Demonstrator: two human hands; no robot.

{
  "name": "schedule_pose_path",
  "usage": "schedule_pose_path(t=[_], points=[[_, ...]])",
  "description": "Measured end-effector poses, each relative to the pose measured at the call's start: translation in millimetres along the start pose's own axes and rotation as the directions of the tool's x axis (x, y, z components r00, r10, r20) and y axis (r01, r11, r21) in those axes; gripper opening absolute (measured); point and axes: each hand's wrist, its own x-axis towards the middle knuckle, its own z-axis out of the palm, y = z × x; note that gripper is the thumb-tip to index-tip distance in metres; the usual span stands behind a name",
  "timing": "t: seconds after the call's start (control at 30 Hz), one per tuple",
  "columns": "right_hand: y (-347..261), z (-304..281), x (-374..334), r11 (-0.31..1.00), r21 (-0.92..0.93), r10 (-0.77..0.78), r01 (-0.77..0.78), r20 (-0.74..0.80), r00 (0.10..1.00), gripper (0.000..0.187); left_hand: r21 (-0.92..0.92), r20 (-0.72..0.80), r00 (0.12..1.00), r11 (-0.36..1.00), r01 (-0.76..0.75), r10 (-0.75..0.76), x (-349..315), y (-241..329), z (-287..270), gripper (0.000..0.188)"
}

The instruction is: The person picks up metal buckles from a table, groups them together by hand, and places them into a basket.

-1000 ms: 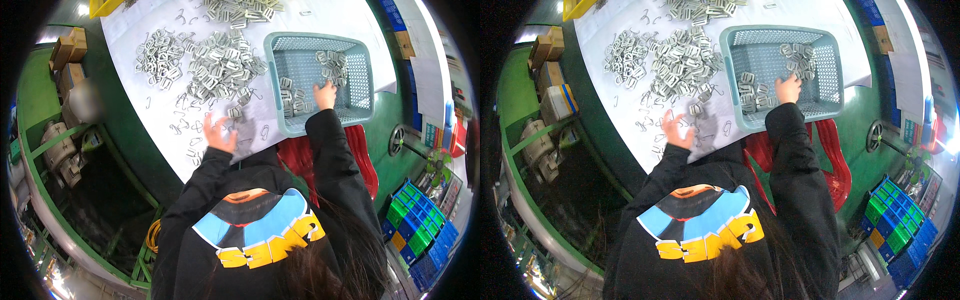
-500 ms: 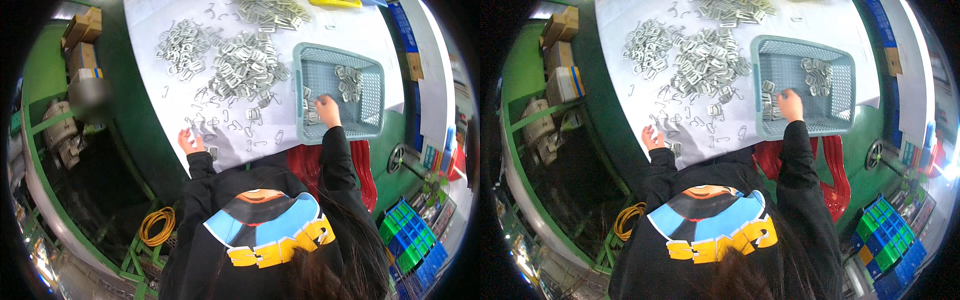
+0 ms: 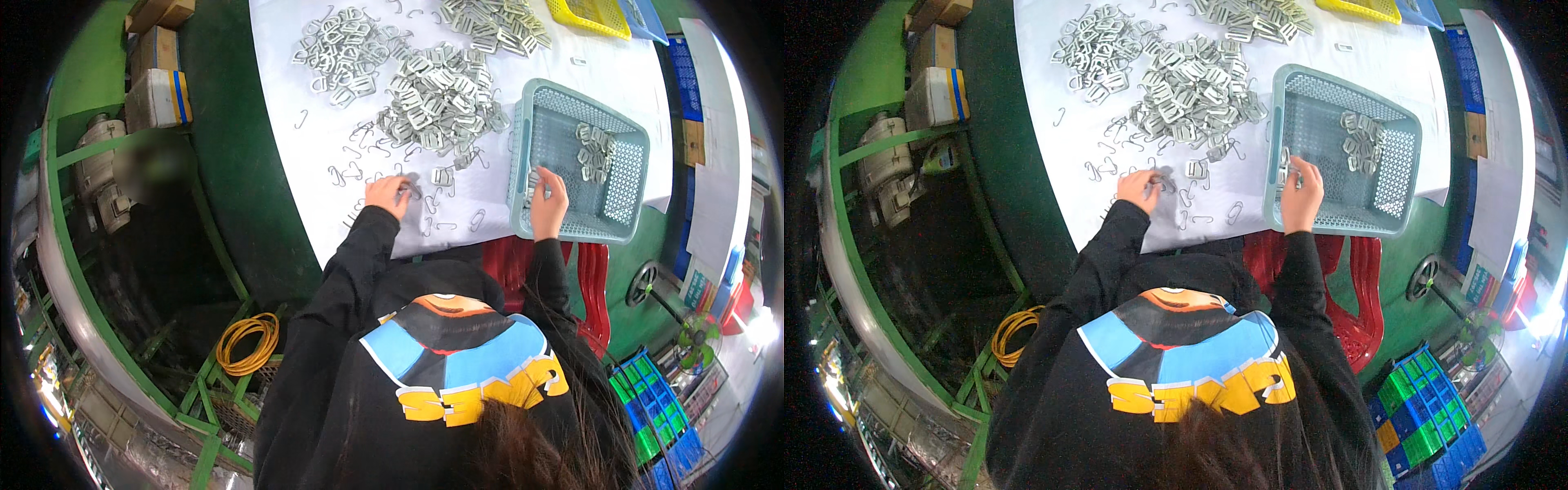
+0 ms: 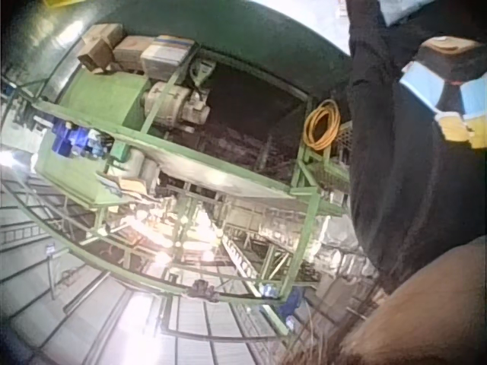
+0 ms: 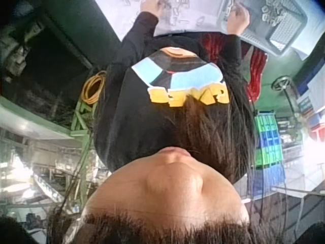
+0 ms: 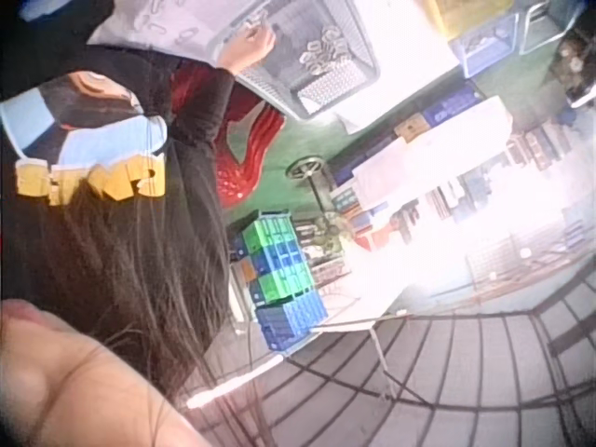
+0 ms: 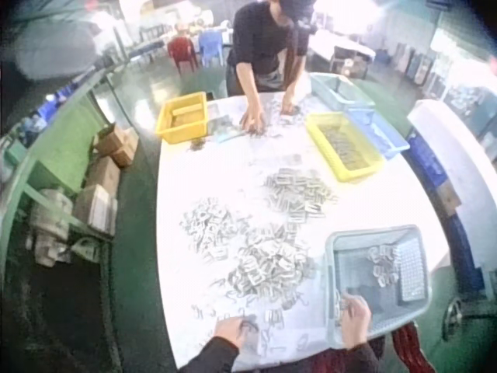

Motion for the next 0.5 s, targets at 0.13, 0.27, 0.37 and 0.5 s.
schedule_pose_path(t=[0.13, 0.27, 0.37, 0.5], points=[[-68.9, 18.9, -15.3, 0.988, 0.14, -0.099, 0.062, 0.276, 0.956, 0.021, 0.154, 0.079, 0.991, 0.98, -0.124, 0.113, 28.4, 28.6, 20.4, 0.049], [-32.1, 94.2, -30.0, 0.99, -0.092, 0.138, -0.108, 0.444, 0.885, 0.026, 0.261, 0.181, 0.98, 0.957, -0.126, 0.08, 52.2, 46.9, 31.6, 0.045], [-27.5, 115.3, -35.4, 0.928, -0.152, 0.371, -0.339, 0.431, 0.823, 0.033, 0.273, 0.283, 0.959, 0.955, -0.113, 0.032, 52.0, 38.2, 28.7, 0.036], [-21.0, 113.5, -41.4, 0.953, 0.032, 0.263, -0.301, 0.406, 0.875, 0.04, -0.182, 0.406, 0.882, 0.925, 0.333, -0.238, 36.1, 24.2, 21.1, 0.028]])
